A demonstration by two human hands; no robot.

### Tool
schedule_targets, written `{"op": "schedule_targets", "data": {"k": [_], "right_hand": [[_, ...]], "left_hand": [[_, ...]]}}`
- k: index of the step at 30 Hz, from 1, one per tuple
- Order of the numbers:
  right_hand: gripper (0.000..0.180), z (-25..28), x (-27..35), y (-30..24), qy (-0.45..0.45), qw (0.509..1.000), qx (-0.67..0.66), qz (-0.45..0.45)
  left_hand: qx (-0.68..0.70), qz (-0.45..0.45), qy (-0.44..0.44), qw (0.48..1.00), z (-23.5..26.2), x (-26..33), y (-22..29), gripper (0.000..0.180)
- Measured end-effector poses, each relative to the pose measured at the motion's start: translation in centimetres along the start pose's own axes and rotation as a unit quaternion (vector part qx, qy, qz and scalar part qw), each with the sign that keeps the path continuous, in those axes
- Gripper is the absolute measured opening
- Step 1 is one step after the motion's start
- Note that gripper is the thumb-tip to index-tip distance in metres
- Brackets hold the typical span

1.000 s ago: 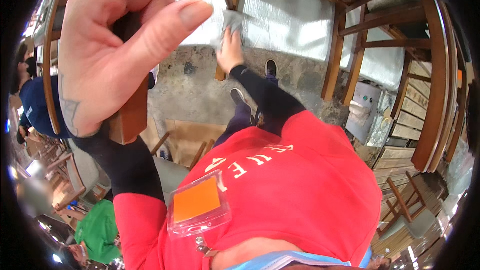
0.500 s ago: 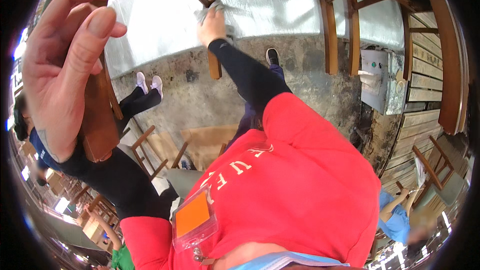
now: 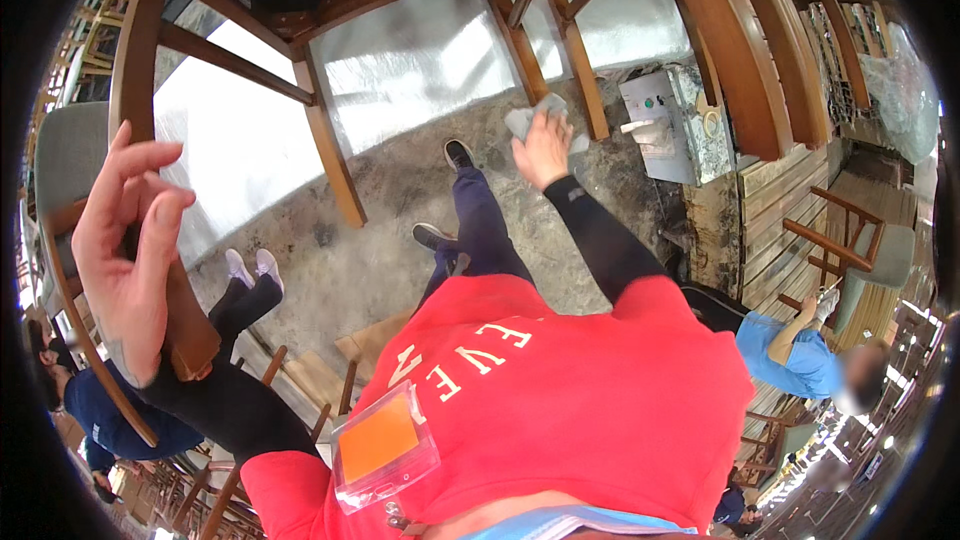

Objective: The person wipes the underside and frame of a wooden chair with a cloth, then lifts and repositions it. The person repeats this process on multiple chairs in a furniture workshop.

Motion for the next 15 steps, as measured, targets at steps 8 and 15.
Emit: {"op": "schedule_targets", "data": {"k": [8,15], "right_hand": [[0.056,0.2,-17.3,-2.8,0.112,0.982,0.004,-0.149],[0.06,-0.9,-0.8,6.2,-0.134,0.987,0.052,-0.064]], "left_hand": [[0.055,0.068,0.013,0.996,0.9,0.9,0.3,0.044],[0.066,0.02,0.029,0.997,0.4,0.0,1.2,0.036]]}}
Point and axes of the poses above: each hand's wrist, its own x-axis away from the middle knuckle, its own z-axis out of the back of the hand, y = z × x, the point moved 5 cm from there along -x, towards the middle knuckle, and after that the axes turned 3 degrees about -y, right-handed, at the moved point
